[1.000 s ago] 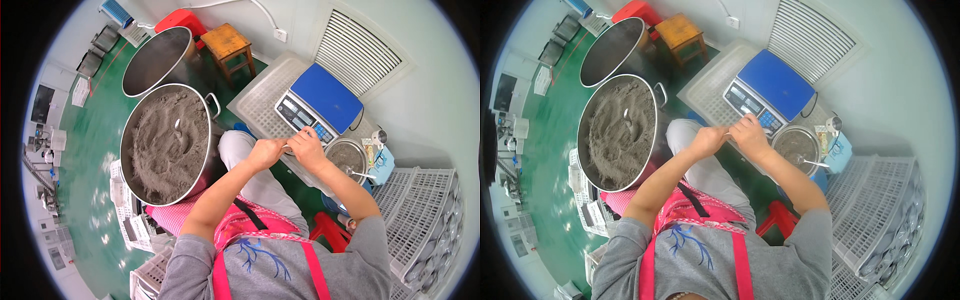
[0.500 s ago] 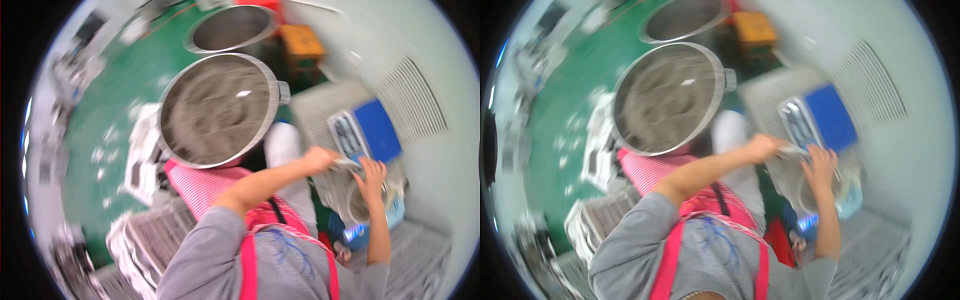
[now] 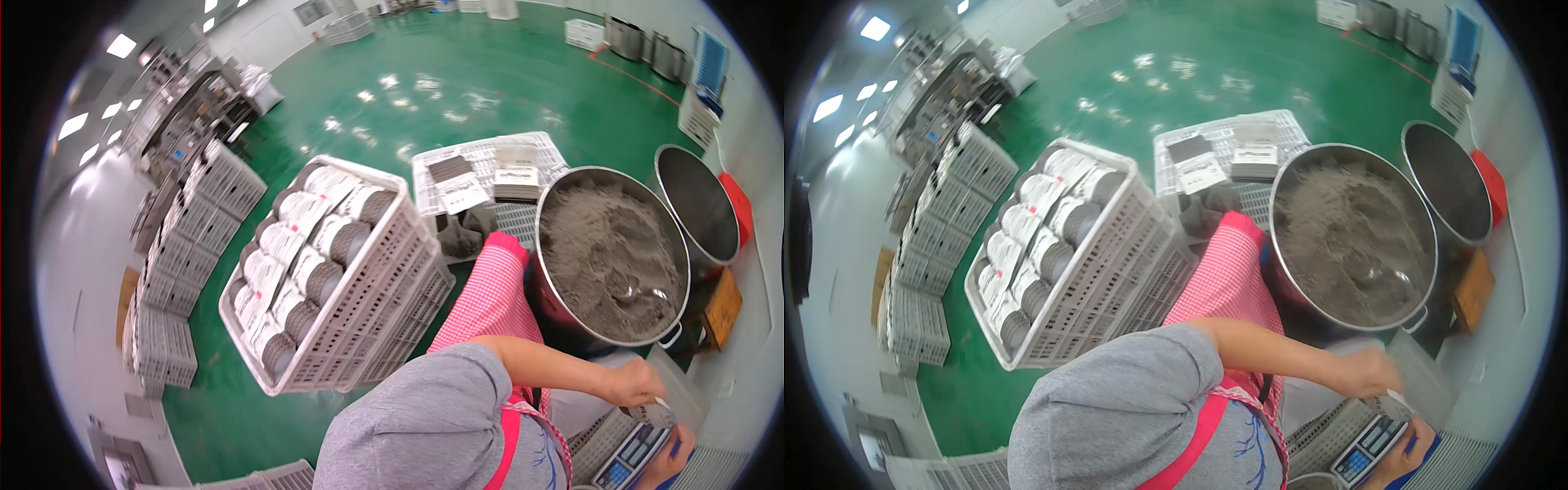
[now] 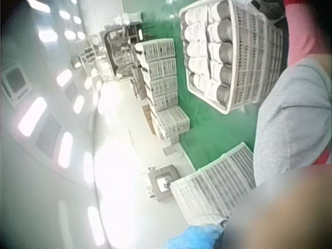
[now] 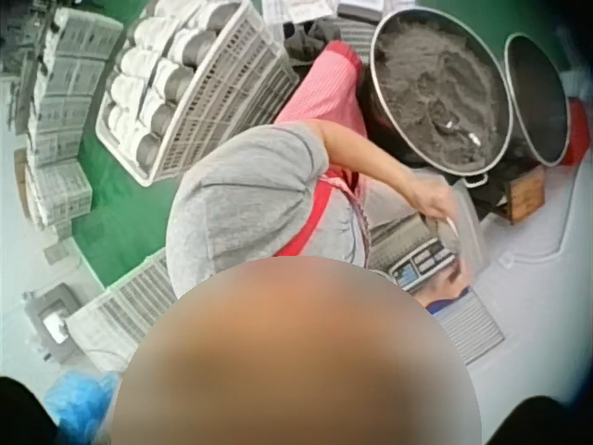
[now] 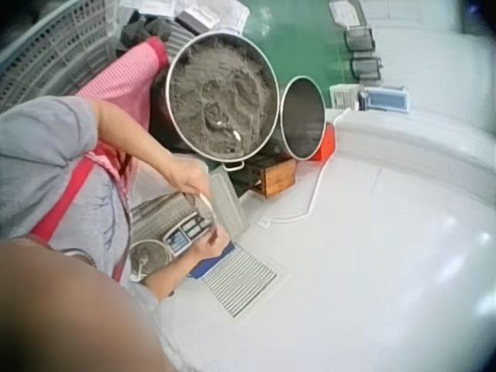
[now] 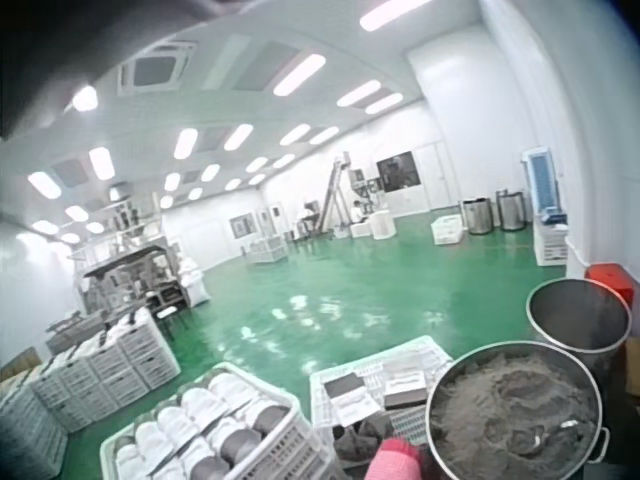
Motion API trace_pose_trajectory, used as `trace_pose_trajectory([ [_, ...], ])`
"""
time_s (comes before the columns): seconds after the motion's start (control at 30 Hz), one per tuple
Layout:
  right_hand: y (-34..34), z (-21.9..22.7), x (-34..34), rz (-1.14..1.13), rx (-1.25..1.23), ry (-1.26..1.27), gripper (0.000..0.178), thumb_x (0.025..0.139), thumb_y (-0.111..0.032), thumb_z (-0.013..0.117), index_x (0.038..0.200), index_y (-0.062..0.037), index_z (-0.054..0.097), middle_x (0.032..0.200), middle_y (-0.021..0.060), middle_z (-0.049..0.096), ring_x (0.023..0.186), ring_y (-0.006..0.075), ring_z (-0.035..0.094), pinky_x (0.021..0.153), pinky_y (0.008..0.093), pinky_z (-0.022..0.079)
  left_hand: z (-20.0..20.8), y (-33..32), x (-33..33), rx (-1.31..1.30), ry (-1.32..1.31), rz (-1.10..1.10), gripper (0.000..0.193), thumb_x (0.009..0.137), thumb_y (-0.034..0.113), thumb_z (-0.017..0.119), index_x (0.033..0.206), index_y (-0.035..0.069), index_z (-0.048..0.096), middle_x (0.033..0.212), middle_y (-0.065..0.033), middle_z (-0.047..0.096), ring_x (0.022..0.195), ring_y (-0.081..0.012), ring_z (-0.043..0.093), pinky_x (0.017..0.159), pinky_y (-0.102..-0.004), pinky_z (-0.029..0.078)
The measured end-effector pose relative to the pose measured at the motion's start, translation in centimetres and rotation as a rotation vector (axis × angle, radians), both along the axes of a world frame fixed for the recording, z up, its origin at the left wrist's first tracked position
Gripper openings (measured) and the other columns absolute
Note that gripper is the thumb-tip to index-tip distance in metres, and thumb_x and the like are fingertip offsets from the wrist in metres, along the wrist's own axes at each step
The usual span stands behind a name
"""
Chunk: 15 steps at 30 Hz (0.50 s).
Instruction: Scooping a gray powder into individual bags, weighing them, and placing them in a crate.
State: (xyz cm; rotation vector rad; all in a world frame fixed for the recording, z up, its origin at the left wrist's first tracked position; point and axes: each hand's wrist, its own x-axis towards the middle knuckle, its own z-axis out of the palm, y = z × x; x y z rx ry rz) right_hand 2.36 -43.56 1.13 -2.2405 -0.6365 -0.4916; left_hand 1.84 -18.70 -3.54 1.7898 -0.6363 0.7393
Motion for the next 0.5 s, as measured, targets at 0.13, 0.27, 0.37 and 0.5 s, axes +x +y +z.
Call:
trace_pose_trajectory([
  [0.13, 7.4, 5.5, 2.5, 0.322, -0.130, -0.301, 0.023, 0.085, -0.005, 0.070, 0.107, -0.0103, 0.075, 0.088, 0.0116, 0.070, 0.077, 0.0281, 0.064, 0.073, 0.0379, 0.053, 3.3, 6.3, -1.1, 0.005, -0.061, 0.084, 0.010, 0.075, 0.011, 0.068, 0.085, 0.011, 0.066, 0.077, -0.0077, 0.064, 0.075, -0.0327, 0.062, 0.066, -0.0441, 0.049],
  [0.27, 13.2, 6.9, 2.5, 0.566, -0.333, -0.297, 0.014, 0.088, 0.003, 0.058, 0.099, -0.0008, 0.064, 0.095, 0.0120, 0.062, 0.089, 0.0300, 0.059, 0.098, 0.0440, 0.040, 4.2, 10.0, -3.1, 0.218, -0.121, 0.209, 0.009, 0.071, 0.012, 0.066, 0.074, 0.007, 0.059, 0.071, -0.0085, 0.061, 0.068, -0.0338, 0.061, 0.058, -0.0453, 0.046],
  [0.37, 18.5, 5.6, 1.7, 0.664, -0.227, -0.309, 0.014, 0.086, 0.002, 0.058, 0.098, -0.0022, 0.064, 0.092, 0.0102, 0.063, 0.088, 0.0294, 0.058, 0.103, 0.0489, 0.035, 6.0, 12.8, -6.8, 0.298, -0.036, 0.344, 0.013, 0.070, 0.014, 0.067, 0.069, 0.007, 0.056, 0.068, -0.0097, 0.060, 0.066, -0.0344, 0.061, 0.056, -0.0464, 0.045],
  [0.5, 22.9, 5.3, 2.4, 0.691, -0.099, -0.401, 0.009, 0.091, 0.001, 0.058, 0.098, -0.0025, 0.064, 0.090, 0.0087, 0.064, 0.087, 0.0264, 0.060, 0.103, 0.0476, 0.037, 9.8, 19.1, -13.9, 0.099, 0.051, 0.570, 0.007, 0.071, 0.011, 0.067, 0.075, 0.006, 0.066, 0.072, -0.0125, 0.065, 0.069, -0.0345, 0.065, 0.060, -0.0440, 0.050],
])
